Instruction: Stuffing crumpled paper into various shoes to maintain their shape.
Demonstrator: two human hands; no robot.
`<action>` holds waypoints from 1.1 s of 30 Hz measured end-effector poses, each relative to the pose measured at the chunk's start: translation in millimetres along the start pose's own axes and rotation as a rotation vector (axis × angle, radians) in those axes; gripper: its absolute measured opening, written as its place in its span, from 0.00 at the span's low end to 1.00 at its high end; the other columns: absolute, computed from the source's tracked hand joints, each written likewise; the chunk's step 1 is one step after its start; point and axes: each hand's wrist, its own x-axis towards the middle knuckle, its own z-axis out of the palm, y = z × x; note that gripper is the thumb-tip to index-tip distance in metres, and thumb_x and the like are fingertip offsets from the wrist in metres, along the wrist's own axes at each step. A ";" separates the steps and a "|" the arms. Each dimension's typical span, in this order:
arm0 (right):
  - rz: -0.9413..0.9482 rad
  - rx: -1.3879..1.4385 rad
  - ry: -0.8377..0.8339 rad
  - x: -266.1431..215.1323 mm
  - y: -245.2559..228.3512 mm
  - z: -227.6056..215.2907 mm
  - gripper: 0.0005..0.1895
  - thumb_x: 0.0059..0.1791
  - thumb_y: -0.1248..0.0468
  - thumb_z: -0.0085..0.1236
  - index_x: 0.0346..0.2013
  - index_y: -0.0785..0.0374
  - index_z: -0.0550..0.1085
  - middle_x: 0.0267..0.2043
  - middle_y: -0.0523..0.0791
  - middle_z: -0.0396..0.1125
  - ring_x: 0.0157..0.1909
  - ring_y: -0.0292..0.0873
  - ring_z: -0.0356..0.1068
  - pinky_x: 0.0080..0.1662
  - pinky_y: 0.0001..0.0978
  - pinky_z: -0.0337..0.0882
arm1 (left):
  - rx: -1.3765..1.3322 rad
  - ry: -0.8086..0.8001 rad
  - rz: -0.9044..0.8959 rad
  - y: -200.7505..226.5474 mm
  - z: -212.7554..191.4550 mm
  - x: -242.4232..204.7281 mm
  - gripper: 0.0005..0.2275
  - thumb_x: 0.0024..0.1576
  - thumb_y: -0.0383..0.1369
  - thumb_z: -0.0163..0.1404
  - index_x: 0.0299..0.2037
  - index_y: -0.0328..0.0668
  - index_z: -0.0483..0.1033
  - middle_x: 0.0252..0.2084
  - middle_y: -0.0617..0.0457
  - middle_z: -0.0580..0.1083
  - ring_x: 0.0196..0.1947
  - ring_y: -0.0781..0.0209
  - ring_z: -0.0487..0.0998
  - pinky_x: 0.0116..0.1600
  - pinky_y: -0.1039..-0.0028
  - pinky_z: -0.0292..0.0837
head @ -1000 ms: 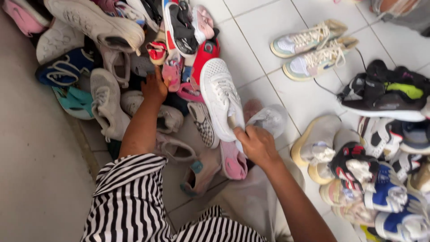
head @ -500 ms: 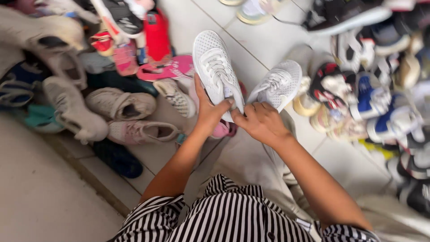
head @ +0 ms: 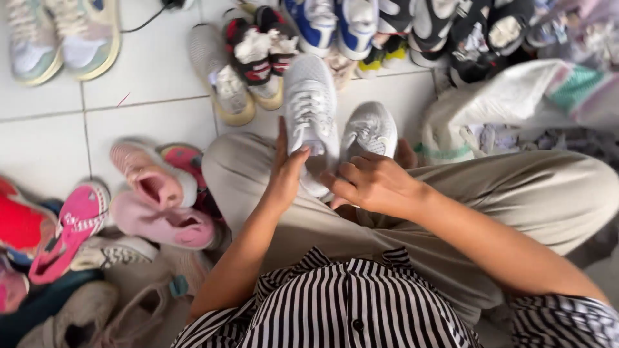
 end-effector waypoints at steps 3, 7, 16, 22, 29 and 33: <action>0.072 -0.036 -0.143 -29.4 9.7 -13.2 0.25 0.57 0.44 0.38 0.50 0.61 0.71 0.30 0.44 0.62 0.25 0.44 0.66 0.31 0.37 0.70 | 0.025 -0.044 -0.091 -35.0 28.9 21.8 0.34 0.63 0.38 0.48 0.77 0.41 0.44 0.75 0.23 0.48 0.75 0.29 0.50 0.76 0.48 0.48; 0.134 -0.127 -0.227 -69.2 41.1 -10.3 0.23 0.49 0.48 0.56 0.49 0.63 0.71 0.30 0.46 0.67 0.26 0.46 0.71 0.33 0.38 0.74 | 0.000 -0.006 -0.232 -108.3 43.1 49.3 0.35 0.63 0.39 0.47 0.77 0.32 0.44 0.71 0.19 0.55 0.73 0.27 0.55 0.74 0.45 0.50; 0.130 -0.461 -0.058 -128.7 113.1 57.3 0.10 0.58 0.57 0.54 0.39 0.60 0.72 0.29 0.45 0.60 0.29 0.45 0.67 0.44 0.42 0.72 | 0.257 0.092 -0.225 -187.8 73.2 93.7 0.37 0.68 0.44 0.41 0.76 0.26 0.34 0.76 0.21 0.38 0.77 0.29 0.38 0.77 0.46 0.34; 0.389 -0.314 -0.327 -230.2 78.7 170.3 0.11 0.48 0.57 0.61 0.40 0.59 0.72 0.35 0.48 0.69 0.34 0.50 0.73 0.49 0.55 0.68 | 0.429 0.110 -0.115 -229.3 67.1 93.4 0.34 0.67 0.35 0.44 0.74 0.21 0.35 0.74 0.19 0.40 0.76 0.25 0.41 0.78 0.44 0.35; 0.789 0.169 -0.685 -184.0 82.3 124.2 0.25 0.51 0.58 0.59 0.60 0.66 0.66 0.54 0.58 0.68 0.59 0.63 0.70 0.60 0.60 0.64 | 0.734 0.064 -0.336 -243.6 59.8 108.9 0.41 0.62 0.37 0.51 0.75 0.28 0.33 0.76 0.27 0.39 0.76 0.30 0.45 0.76 0.45 0.47; 1.129 0.307 -0.516 -195.8 100.3 125.9 0.24 0.51 0.64 0.55 0.62 0.62 0.68 0.61 0.57 0.61 0.60 0.66 0.69 0.53 0.60 0.75 | 0.802 0.073 -0.355 -194.7 80.8 93.5 0.41 0.60 0.31 0.51 0.75 0.23 0.33 0.74 0.23 0.38 0.74 0.23 0.45 0.74 0.40 0.49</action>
